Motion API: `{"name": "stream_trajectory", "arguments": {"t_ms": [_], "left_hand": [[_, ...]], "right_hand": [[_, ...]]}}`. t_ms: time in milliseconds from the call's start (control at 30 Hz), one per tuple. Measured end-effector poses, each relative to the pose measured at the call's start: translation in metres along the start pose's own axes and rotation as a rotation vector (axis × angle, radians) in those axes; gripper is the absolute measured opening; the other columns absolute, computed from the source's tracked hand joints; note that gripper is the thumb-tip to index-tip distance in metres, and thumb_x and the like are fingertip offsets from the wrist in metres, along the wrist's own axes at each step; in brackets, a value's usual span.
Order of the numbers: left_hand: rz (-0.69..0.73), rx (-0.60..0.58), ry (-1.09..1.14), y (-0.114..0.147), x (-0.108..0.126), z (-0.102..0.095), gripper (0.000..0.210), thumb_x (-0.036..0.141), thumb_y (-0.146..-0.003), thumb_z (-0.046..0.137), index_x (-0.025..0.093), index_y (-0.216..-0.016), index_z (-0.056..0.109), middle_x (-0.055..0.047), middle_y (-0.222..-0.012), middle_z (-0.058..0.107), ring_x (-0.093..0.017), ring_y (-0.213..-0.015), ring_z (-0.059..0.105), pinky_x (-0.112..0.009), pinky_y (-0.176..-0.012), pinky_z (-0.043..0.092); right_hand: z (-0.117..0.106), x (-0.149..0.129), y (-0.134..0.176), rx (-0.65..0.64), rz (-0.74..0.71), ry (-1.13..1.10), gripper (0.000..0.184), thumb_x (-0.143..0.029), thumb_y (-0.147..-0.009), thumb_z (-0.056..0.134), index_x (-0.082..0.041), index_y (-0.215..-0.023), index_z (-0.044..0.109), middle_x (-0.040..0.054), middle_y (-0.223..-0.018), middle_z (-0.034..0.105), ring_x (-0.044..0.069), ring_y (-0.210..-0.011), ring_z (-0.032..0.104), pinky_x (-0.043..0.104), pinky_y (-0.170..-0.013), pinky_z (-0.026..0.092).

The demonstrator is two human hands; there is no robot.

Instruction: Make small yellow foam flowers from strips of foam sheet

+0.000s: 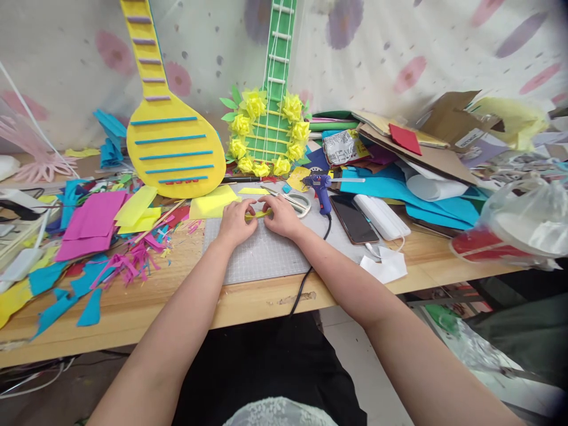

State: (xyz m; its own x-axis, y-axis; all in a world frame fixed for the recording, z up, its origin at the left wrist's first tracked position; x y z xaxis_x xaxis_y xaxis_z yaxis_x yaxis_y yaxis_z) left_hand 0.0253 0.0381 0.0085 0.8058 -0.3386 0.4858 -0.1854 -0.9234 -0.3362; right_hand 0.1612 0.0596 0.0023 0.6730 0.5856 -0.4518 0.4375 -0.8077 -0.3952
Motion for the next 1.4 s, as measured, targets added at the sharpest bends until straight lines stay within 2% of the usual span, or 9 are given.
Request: {"name": "stream_trajectory", "arguments": {"t_ms": [167, 367, 533, 700, 900, 1033, 1100, 1233, 1400], "left_hand": [[-0.038, 0.003, 0.060, -0.003, -0.005, 0.003, 0.037, 0.011, -0.079, 0.043, 0.020, -0.113, 0.053, -0.003, -0.085, 0.069, -0.021, -0.091, 0.056, -0.037, -0.088, 0.040], [-0.052, -0.001, 0.072, -0.003, -0.007, 0.005, 0.046, 0.008, -0.075, 0.046, 0.020, -0.119, 0.051, -0.004, -0.095, 0.069, -0.022, -0.091, 0.056, -0.037, -0.086, 0.042], [-0.063, 0.001, 0.041, -0.003, -0.005, 0.005, 0.043, 0.015, -0.074, 0.052, 0.019, -0.117, 0.054, -0.006, -0.096, 0.069, -0.026, -0.098, 0.053, -0.040, -0.088, 0.041], [-0.068, 0.003, 0.077, -0.004, -0.005, 0.005, 0.046, 0.014, -0.071, 0.055, 0.019, -0.117, 0.053, -0.007, -0.094, 0.066, -0.025, -0.098, 0.054, -0.040, -0.091, 0.041], [-0.218, -0.038, 0.480, -0.008, -0.012, 0.003, 0.044, 0.016, -0.069, 0.059, 0.017, -0.112, 0.054, -0.004, -0.087, 0.063, -0.014, -0.074, 0.057, -0.032, -0.077, 0.047], [-0.450, -0.001, 0.855, -0.007, -0.014, 0.002, 0.040, 0.017, -0.066, 0.065, 0.016, -0.105, 0.056, -0.002, -0.081, 0.062, -0.011, -0.067, 0.057, -0.028, -0.068, 0.049], [-0.557, 0.047, 0.995, -0.004, -0.012, 0.001, 0.038, 0.016, -0.065, 0.066, 0.016, -0.102, 0.056, -0.002, -0.081, 0.062, -0.010, -0.069, 0.058, -0.027, -0.067, 0.050], [-0.612, 0.034, 1.101, 0.001, -0.005, 0.001, 0.039, 0.013, -0.063, 0.070, 0.015, -0.099, 0.056, 0.000, -0.076, 0.061, -0.009, -0.068, 0.059, -0.025, -0.066, 0.051], [-0.636, -0.062, 1.122, 0.003, -0.002, 0.005, 0.038, 0.014, -0.059, 0.075, 0.013, -0.094, 0.060, -0.003, -0.073, 0.066, -0.012, -0.068, 0.063, -0.027, -0.064, 0.054]], "right_hand": [[-0.001, 0.001, -0.001, 0.008, 0.046, 0.009, 0.037, -0.015, -0.078, 0.046, -0.014, -0.115, 0.053, 0.0064, -0.090, 0.066, 0.023, -0.093, 0.051, 0.037, -0.088, 0.038], [0.004, 0.003, -0.002, -0.021, 0.038, 0.022, 0.045, -0.005, -0.073, 0.044, -0.014, -0.117, 0.050, 0.0080, -0.104, 0.064, 0.023, -0.100, 0.049, 0.037, -0.091, 0.038], [0.005, 0.003, -0.002, -0.019, 0.006, -0.010, 0.044, -0.005, -0.073, 0.043, -0.015, -0.115, 0.051, 0.0078, -0.096, 0.064, 0.022, -0.095, 0.051, 0.038, -0.092, 0.038], [0.003, 0.001, -0.002, 0.021, 0.028, -0.161, 0.050, -0.005, -0.071, 0.039, -0.014, -0.120, 0.045, 0.0085, -0.095, 0.058, 0.019, -0.089, 0.052, 0.035, -0.084, 0.043], [-0.004, 0.005, -0.004, 0.082, 0.106, -0.464, 0.054, -0.009, -0.071, 0.046, -0.015, -0.124, 0.039, 0.0086, -0.103, 0.054, 0.015, -0.088, 0.054, 0.033, -0.084, 0.046], [-0.003, 0.015, -0.008, 0.170, 0.269, -0.766, 0.053, -0.023, -0.071, 0.059, -0.021, -0.120, 0.037, 0.0070, -0.105, 0.055, 0.013, -0.084, 0.057, 0.032, -0.078, 0.049], [0.000, 0.017, -0.008, 0.157, 0.361, -0.908, 0.055, -0.034, -0.069, 0.065, -0.024, -0.115, 0.038, 0.0045, -0.099, 0.058, 0.014, -0.081, 0.059, 0.032, -0.074, 0.050], [0.006, 0.013, -0.007, 0.058, 0.463, -1.046, 0.059, -0.039, -0.058, 0.073, -0.022, -0.104, 0.040, -0.0027, -0.072, 0.060, 0.014, -0.069, 0.061, 0.029, -0.064, 0.049], [0.004, 0.015, -0.006, 0.123, 0.488, -1.055, 0.054, -0.037, -0.056, 0.075, -0.022, -0.097, 0.042, -0.0060, -0.063, 0.060, 0.013, -0.062, 0.061, 0.029, -0.062, 0.050]]}}
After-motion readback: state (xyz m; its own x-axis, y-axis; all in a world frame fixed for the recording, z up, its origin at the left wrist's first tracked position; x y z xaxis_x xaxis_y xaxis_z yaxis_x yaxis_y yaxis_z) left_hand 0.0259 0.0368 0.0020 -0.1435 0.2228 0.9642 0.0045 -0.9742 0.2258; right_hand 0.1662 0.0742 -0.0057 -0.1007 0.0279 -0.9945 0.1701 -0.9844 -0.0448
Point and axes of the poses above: each hand's wrist, its own y-axis away from the middle knuckle, its own z-axis out of the palm, x = y × z, the point moved 4 cm from there along -y, towards the middle knuckle
